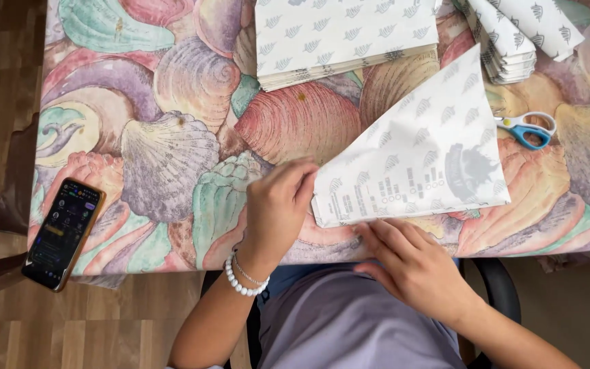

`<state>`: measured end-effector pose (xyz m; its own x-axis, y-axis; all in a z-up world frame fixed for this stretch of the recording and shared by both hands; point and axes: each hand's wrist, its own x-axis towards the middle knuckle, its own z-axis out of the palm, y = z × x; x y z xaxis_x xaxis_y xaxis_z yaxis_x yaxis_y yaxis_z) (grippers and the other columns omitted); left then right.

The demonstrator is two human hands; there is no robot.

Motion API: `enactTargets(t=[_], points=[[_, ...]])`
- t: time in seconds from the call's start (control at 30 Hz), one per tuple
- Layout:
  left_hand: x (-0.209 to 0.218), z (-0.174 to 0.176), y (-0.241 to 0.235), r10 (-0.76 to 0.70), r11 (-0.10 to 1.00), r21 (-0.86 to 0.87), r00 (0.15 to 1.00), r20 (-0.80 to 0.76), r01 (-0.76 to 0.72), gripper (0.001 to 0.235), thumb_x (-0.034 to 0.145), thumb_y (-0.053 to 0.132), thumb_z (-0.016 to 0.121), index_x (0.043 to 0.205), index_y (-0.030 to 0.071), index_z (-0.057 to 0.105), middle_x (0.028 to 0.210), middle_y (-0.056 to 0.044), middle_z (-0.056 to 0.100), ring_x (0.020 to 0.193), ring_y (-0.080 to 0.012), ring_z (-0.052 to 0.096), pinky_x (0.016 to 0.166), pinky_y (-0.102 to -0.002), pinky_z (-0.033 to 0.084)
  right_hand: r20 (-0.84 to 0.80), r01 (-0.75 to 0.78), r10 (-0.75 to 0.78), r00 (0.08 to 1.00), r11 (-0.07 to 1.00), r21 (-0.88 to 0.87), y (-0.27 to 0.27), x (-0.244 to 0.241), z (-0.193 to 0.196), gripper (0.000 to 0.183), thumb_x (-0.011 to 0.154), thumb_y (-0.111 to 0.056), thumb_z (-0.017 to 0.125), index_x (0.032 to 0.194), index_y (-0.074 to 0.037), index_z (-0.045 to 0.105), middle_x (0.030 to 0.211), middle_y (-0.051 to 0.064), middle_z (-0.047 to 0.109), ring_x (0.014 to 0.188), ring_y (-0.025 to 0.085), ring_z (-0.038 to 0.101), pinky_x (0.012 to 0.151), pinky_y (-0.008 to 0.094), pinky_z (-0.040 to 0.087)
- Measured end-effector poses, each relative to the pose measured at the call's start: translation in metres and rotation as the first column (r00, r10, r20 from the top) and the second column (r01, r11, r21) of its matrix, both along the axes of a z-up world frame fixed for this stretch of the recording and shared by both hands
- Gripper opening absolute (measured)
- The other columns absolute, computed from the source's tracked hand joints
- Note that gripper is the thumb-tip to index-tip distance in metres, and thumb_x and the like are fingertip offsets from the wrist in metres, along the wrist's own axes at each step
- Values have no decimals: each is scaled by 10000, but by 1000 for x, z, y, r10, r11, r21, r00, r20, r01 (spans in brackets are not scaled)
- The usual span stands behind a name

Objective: Folding and cutting printed paper sheets at a table to create specific shapes

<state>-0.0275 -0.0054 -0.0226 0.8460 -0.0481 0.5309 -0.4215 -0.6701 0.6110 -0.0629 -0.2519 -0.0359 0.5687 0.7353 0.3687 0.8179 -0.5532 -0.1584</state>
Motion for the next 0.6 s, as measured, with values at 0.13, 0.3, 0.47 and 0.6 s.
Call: enactTargets(t=[0.13, 0.3, 0.47, 0.6], points=[[-22, 4, -6, -46, 997, 73, 994, 98, 39, 45, 968, -18, 690, 1010, -32, 691, 1099, -179, 764, 977, -285, 774, 864, -379, 637, -5, 34, -34, 999, 999, -14, 4, -2, -11, 610, 980, -485, 633, 1361, -12, 586, 1228, 107, 612, 1083, 290, 609, 995, 427, 504], [-42, -6, -14, -198, 974, 123, 977, 75, 188, 111, 919, -88, 706, 1028, -65, 709, 1143, -215, 739, 1067, -362, 741, 964, -445, 618, 13, 68, -68, 998, 997, -18, 7, -4, -14, 627, 987, -516, 609, 1356, -9, 586, 1207, 113, 597, 1129, 309, 603, 1021, 453, 502], [-45, -10, -16, -233, 958, 185, 970, 66, 217, 100, 963, -41, 665, 1040, -64, 726, 1154, -199, 736, 1078, -389, 723, 984, -484, 593, 45, 84, -84, 995, 996, -1, 5, -6, -20, 626, 974, -526, 633, 1345, -22, 613, 1225, 109, 619, 1140, 295, 604, 1050, 447, 500], [-43, -4, -16, -212, 963, 190, 973, 92, 192, 84, 961, -50, 666, 1015, -57, 730, 1106, -180, 747, 1044, -362, 727, 955, -469, 591, 18, 66, -67, 998, 997, 43, 5, -4, -16, 608, 980, -504, 636, 1343, -18, 616, 1210, 114, 615, 1114, 303, 602, 1016, 441, 509]])
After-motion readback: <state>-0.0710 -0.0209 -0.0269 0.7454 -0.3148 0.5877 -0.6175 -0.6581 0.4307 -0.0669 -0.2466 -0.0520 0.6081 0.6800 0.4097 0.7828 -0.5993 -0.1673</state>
